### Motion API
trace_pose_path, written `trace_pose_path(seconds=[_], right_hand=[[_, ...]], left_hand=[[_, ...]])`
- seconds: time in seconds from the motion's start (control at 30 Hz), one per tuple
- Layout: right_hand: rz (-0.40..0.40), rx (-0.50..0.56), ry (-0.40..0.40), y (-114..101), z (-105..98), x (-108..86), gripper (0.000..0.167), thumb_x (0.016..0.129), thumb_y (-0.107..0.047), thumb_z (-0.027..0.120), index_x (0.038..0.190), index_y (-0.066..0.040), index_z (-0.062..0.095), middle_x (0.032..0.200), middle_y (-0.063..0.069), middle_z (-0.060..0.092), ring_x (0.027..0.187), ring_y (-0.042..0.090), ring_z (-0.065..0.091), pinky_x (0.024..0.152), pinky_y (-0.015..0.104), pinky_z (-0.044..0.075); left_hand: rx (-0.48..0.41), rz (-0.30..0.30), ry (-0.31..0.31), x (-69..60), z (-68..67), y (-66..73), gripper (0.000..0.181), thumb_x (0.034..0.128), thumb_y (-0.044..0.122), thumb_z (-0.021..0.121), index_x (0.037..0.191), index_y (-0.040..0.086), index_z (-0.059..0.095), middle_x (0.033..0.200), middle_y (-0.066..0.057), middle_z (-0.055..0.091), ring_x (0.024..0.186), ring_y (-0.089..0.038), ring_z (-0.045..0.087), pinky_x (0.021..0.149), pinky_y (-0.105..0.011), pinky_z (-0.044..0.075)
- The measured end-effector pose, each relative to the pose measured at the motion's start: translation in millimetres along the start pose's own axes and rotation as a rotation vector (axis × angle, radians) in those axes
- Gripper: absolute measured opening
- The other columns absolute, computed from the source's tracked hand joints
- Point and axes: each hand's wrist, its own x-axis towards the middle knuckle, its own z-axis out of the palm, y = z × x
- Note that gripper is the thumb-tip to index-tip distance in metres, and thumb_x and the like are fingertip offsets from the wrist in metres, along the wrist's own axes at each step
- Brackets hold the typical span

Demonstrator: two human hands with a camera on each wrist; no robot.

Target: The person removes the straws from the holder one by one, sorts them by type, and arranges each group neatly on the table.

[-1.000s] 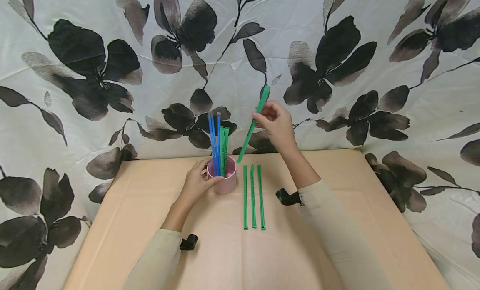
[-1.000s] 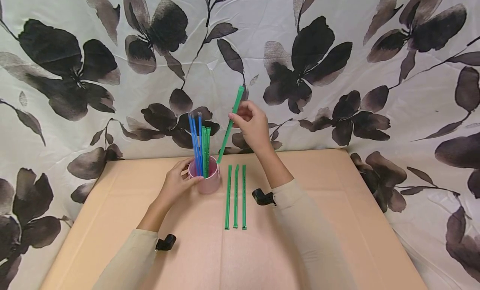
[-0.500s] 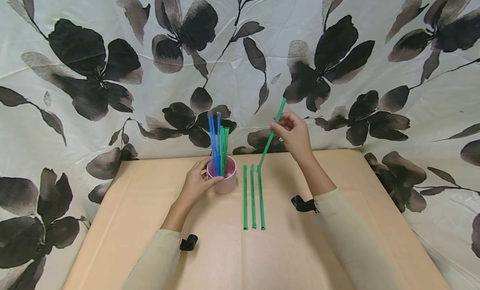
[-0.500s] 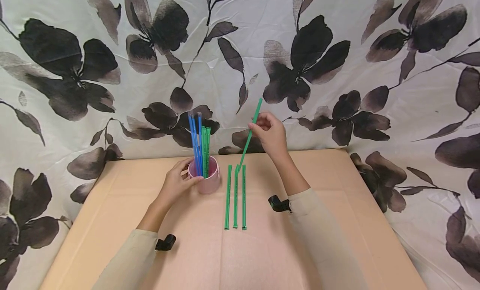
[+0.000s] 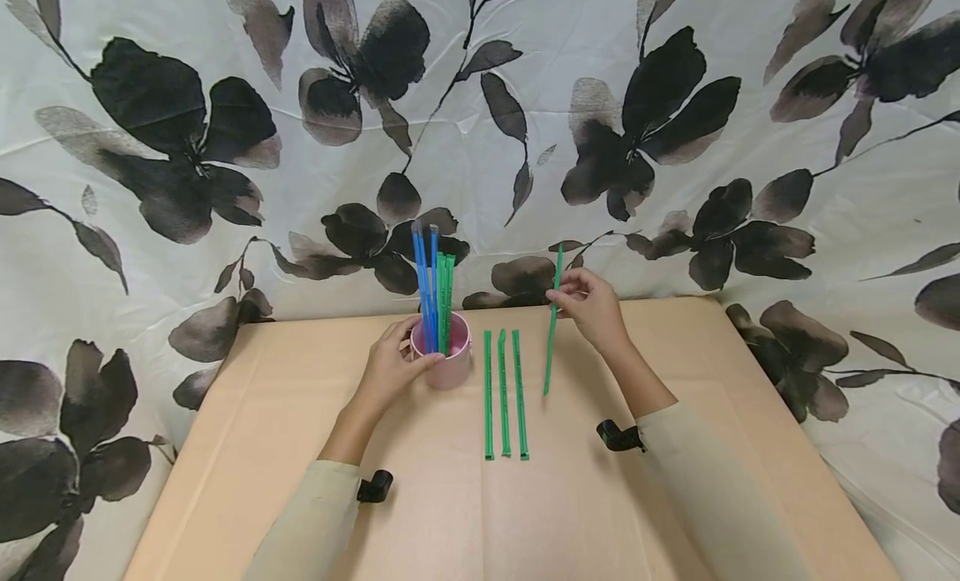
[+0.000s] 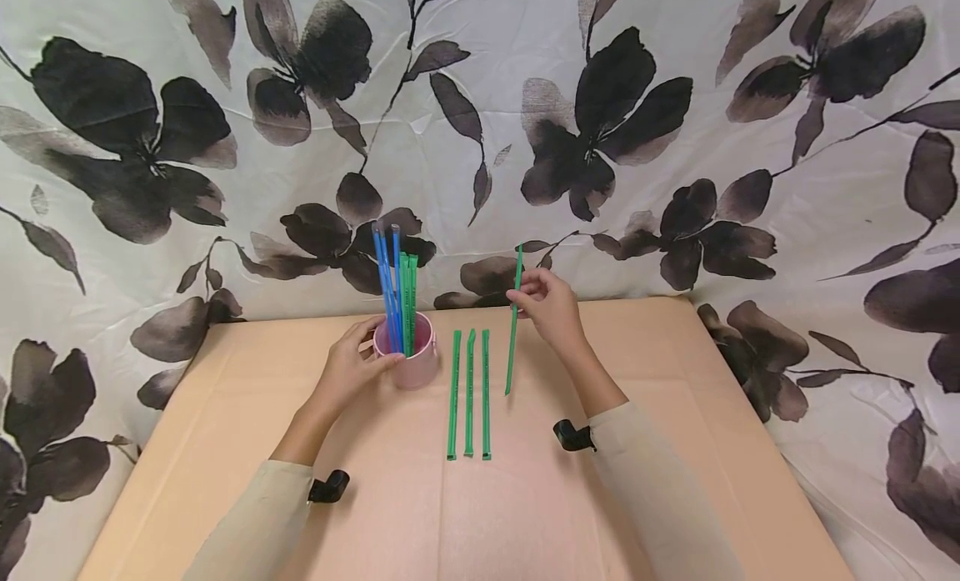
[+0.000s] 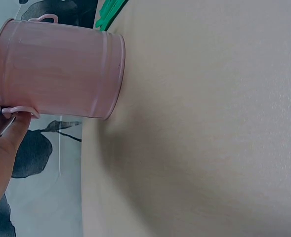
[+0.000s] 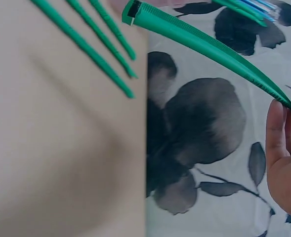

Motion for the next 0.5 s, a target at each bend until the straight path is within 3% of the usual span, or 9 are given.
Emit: trace_pose_path(seconds=[0.3,0.5], right_hand=[[0.111,-0.092,-0.039,30.4,4.6,-1.2,0.031,0.094,-0.013,0.077,0.118,0.001,0.062,0.094,0.005,0.065,0.072,0.005,0.069,0.068,0.032,0.067],[0.181,-0.120,-0.069,44.3,9.3,-0.1,0.031,0.094,-0.013,0.077,0.116,0.003,0.062,0.095,0.008,0.066,0.071,0.005,0.066,0.074,0.043,0.068]], left_hand=[[0.000,-0.014,0.004,3.5,1.8,1.8,0.079,0.0822,0.025,0.090,0.148,0.005,0.052,0.142,-0.019,0.056,0.135,-0.037,0.055,0.109,-0.046,0.054],[-0.002,-0.018,0.021,6.2,3.6,1.4,0.079,0.0809,0.024,0.090,0.148,0.005,0.053,0.141,-0.018,0.056,0.134,-0.037,0.057,0.109,-0.046,0.054]])
